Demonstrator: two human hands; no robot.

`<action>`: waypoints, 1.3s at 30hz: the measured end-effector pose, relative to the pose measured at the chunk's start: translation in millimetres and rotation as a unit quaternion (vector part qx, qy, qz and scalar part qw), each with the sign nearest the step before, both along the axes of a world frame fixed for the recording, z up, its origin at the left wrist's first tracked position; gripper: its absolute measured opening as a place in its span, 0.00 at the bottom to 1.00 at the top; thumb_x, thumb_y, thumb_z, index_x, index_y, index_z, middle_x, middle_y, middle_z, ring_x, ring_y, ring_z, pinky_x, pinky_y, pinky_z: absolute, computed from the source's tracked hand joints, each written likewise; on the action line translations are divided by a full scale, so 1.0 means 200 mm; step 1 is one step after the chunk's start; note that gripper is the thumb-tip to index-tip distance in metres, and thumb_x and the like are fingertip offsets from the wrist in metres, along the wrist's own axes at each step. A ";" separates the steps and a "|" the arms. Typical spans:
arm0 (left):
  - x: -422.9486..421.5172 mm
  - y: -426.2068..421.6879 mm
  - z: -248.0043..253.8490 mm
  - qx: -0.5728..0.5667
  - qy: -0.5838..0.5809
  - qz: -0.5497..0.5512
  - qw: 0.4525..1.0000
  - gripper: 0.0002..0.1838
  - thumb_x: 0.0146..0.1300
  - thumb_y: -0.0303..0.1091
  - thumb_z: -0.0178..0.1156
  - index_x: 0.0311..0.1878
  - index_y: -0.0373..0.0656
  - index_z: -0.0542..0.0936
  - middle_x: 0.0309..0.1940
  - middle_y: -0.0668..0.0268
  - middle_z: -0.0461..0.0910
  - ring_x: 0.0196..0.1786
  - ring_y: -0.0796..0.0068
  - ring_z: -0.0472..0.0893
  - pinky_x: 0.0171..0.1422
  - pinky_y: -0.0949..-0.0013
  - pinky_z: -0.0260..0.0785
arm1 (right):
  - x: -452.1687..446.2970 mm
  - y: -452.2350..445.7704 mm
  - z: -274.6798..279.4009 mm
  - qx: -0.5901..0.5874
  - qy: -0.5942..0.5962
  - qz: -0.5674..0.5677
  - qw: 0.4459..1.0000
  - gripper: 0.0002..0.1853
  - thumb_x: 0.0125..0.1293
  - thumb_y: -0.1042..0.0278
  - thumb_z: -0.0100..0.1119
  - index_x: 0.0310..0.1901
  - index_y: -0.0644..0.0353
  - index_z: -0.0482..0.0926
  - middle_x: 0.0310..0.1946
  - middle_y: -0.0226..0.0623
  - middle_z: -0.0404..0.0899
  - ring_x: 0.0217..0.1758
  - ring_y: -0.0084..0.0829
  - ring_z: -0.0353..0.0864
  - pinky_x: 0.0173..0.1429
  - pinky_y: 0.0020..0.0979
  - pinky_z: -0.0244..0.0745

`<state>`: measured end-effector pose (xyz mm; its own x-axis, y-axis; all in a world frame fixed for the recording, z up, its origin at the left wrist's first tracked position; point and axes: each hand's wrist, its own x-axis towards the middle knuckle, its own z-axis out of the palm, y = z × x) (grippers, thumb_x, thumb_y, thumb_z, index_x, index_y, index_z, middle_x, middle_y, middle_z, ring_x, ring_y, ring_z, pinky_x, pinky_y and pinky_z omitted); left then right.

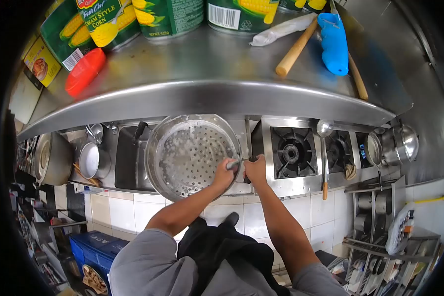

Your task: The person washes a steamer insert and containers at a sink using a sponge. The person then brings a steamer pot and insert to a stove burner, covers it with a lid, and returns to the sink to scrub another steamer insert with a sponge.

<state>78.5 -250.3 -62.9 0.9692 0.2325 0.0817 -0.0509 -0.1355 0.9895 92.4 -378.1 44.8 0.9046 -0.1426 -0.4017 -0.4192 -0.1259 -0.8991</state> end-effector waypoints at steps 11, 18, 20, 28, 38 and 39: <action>0.19 -0.04 0.07 0.000 -0.063 0.100 0.993 0.13 0.60 0.29 0.66 0.48 0.40 0.81 0.45 0.51 0.82 0.54 0.49 0.80 0.61 0.58 0.70 | 0.04 0.00 0.03 -0.021 0.005 0.006 1.000 0.18 0.55 0.77 0.58 0.46 0.66 0.64 0.20 0.38 0.72 0.14 0.30 0.74 0.16 0.34 0.70; 0.66 0.28 0.15 -0.029 0.050 0.168 0.984 0.11 0.60 0.31 0.65 0.43 0.35 0.81 0.43 0.46 0.82 0.50 0.47 0.80 0.52 0.53 0.69 | 0.02 0.02 0.05 -0.038 0.011 -0.017 0.999 0.16 0.55 0.77 0.58 0.44 0.66 0.66 0.19 0.36 0.70 0.14 0.28 0.73 0.16 0.33 0.70; 0.57 0.16 0.08 0.014 0.121 0.193 0.974 0.11 0.60 0.32 0.63 0.41 0.34 0.81 0.42 0.45 0.82 0.48 0.47 0.80 0.52 0.51 0.69 | 0.03 0.01 0.01 -0.030 0.017 -0.015 0.999 0.18 0.54 0.77 0.59 0.45 0.67 0.64 0.21 0.40 0.73 0.13 0.31 0.74 0.15 0.35 0.70; 0.76 0.40 -0.01 -0.008 0.134 0.080 0.988 0.22 0.65 0.41 0.62 0.56 0.37 0.79 0.52 0.45 0.80 0.59 0.45 0.77 0.65 0.53 0.66 | 0.02 0.04 0.09 -0.083 0.009 -0.028 0.996 0.18 0.54 0.75 0.58 0.47 0.70 0.67 0.21 0.38 0.74 0.15 0.28 0.75 0.17 0.33 0.72; 0.70 0.37 -0.08 0.083 0.106 0.022 0.991 0.21 0.72 0.40 0.52 0.61 0.35 0.75 0.55 0.49 0.79 0.55 0.54 0.79 0.62 0.58 0.72 | 0.03 -0.04 -0.06 -0.212 -0.008 -0.011 0.977 0.22 0.53 0.67 0.59 0.49 0.70 0.71 0.35 0.60 0.83 0.40 0.55 0.85 0.48 0.47 0.80; 0.94 0.56 -0.26 -0.220 0.090 0.106 0.966 0.22 0.72 0.38 0.52 0.61 0.32 0.74 0.55 0.46 0.78 0.51 0.53 0.81 0.60 0.58 0.74 | 0.02 -0.02 0.05 -0.215 0.030 -0.006 0.976 0.22 0.53 0.66 0.58 0.49 0.69 0.71 0.37 0.61 0.83 0.42 0.58 0.85 0.52 0.47 0.78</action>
